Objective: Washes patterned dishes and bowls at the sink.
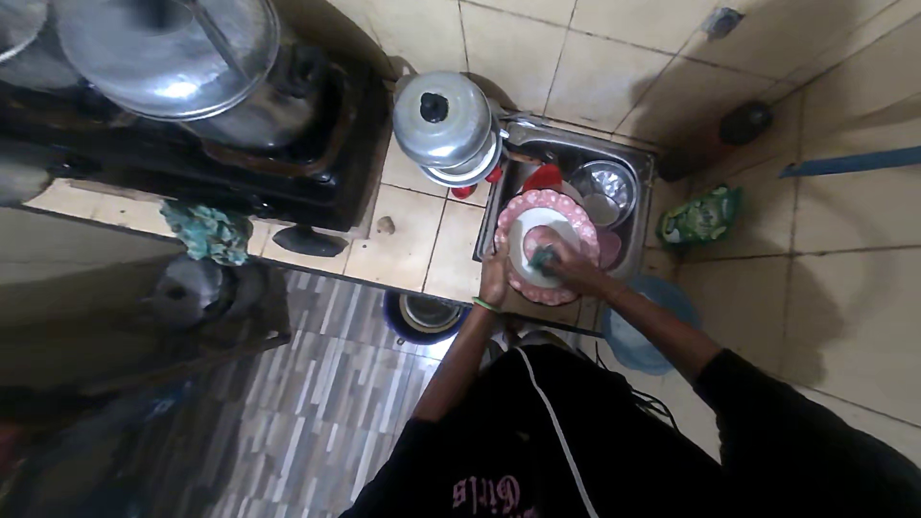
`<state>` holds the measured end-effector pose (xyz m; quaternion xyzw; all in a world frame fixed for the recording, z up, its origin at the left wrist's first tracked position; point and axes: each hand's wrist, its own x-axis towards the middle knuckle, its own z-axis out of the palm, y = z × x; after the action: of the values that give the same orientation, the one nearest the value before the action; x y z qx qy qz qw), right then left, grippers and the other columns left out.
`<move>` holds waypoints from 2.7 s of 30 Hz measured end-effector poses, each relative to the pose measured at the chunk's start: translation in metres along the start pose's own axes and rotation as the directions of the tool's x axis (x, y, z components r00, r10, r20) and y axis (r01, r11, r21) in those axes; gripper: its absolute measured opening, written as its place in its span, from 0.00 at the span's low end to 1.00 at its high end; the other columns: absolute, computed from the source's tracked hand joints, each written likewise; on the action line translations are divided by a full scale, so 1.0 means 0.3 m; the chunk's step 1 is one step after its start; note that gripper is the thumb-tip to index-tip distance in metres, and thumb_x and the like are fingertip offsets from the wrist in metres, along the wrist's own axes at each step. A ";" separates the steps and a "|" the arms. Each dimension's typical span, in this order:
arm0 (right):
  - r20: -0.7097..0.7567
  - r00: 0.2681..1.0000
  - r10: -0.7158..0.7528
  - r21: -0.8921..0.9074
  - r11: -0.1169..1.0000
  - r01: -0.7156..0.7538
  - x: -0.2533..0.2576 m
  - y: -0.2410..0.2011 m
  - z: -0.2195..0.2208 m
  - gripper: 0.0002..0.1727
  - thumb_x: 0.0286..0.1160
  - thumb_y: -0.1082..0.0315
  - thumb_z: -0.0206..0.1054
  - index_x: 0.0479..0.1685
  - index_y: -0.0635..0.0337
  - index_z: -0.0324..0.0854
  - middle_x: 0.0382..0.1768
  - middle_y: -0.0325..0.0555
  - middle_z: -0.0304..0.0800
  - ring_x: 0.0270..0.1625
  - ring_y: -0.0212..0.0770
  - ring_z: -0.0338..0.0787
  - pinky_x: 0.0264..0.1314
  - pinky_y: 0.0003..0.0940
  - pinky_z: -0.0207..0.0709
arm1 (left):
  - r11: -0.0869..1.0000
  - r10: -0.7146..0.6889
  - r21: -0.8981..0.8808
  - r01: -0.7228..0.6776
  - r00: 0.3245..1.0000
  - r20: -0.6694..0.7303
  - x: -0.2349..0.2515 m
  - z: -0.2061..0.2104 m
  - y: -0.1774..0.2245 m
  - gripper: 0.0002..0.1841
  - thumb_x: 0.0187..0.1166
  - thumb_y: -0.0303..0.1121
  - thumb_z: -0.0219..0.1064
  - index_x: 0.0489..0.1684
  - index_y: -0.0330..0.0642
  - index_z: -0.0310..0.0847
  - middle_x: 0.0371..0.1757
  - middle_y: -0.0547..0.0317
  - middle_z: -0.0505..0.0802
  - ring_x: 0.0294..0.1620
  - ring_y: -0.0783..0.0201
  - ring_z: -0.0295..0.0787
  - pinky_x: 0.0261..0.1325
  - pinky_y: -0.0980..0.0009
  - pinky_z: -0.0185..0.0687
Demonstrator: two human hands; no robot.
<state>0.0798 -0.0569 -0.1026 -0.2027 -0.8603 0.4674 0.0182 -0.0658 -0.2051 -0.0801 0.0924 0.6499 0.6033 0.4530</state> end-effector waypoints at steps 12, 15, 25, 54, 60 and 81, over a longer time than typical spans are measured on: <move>-0.303 0.941 -0.152 0.036 0.985 0.170 0.014 0.048 -0.008 0.11 0.72 0.66 0.73 0.46 0.65 0.89 0.59 0.62 0.85 0.69 0.57 0.82 0.75 0.53 0.76 | 0.998 0.017 -0.054 -0.018 1.000 -0.017 0.032 -0.002 0.030 0.21 0.95 0.44 0.47 0.75 0.43 0.73 0.53 0.60 0.90 0.47 0.74 0.87 0.52 0.70 0.86; -0.480 0.877 0.024 -0.012 0.999 -0.034 0.117 0.001 -0.071 0.12 0.73 0.69 0.73 0.49 0.68 0.89 0.62 0.66 0.84 0.69 0.60 0.82 0.73 0.54 0.77 | 1.000 0.007 0.001 -0.007 0.998 0.056 0.017 0.042 0.005 0.21 0.94 0.46 0.48 0.76 0.47 0.73 0.51 0.59 0.89 0.44 0.73 0.84 0.46 0.70 0.84; -0.222 0.957 -0.189 -0.136 0.977 0.162 0.003 0.082 -0.045 0.09 0.77 0.68 0.68 0.43 0.64 0.90 0.54 0.57 0.90 0.65 0.56 0.86 0.77 0.57 0.72 | 1.000 0.020 0.012 -0.020 1.000 -0.003 0.051 -0.012 0.064 0.22 0.94 0.49 0.48 0.72 0.45 0.76 0.50 0.61 0.90 0.44 0.75 0.86 0.48 0.72 0.85; -0.554 0.823 0.126 -0.228 0.928 -0.296 0.336 -0.055 -0.099 0.21 0.91 0.63 0.52 0.56 0.71 0.87 0.56 0.65 0.91 0.65 0.63 0.88 0.73 0.57 0.76 | 0.984 0.011 0.173 -0.037 0.989 0.148 0.000 0.090 0.036 0.38 0.72 0.21 0.61 0.90 0.44 0.58 0.68 0.45 0.85 0.53 0.61 0.85 0.52 0.60 0.83; -0.523 0.743 -0.417 -0.369 0.897 0.244 0.338 -0.132 -0.019 0.11 0.75 0.71 0.65 0.33 0.69 0.90 0.36 0.59 0.94 0.45 0.59 0.93 0.54 0.52 0.84 | 0.964 -0.119 0.263 0.041 0.950 0.289 0.050 0.056 0.173 0.14 0.82 0.26 0.53 0.63 0.41 0.73 0.33 0.65 0.82 0.25 0.78 0.75 0.28 0.79 0.74; -0.444 0.762 -0.471 -0.370 0.871 0.323 0.344 -0.089 -0.026 0.10 0.75 0.71 0.64 0.34 0.68 0.90 0.39 0.59 0.93 0.49 0.59 0.92 0.57 0.52 0.83 | 0.938 -0.024 0.334 -0.089 0.947 0.319 0.144 0.040 0.182 0.19 0.71 0.23 0.60 0.61 0.35 0.79 0.48 0.54 0.89 0.46 0.68 0.84 0.49 0.65 0.82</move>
<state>-0.0219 -0.0257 -0.0930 -0.1335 -0.9013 0.2576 0.3217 -0.1054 -0.1539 -0.0518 0.2771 0.6620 0.4647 0.5187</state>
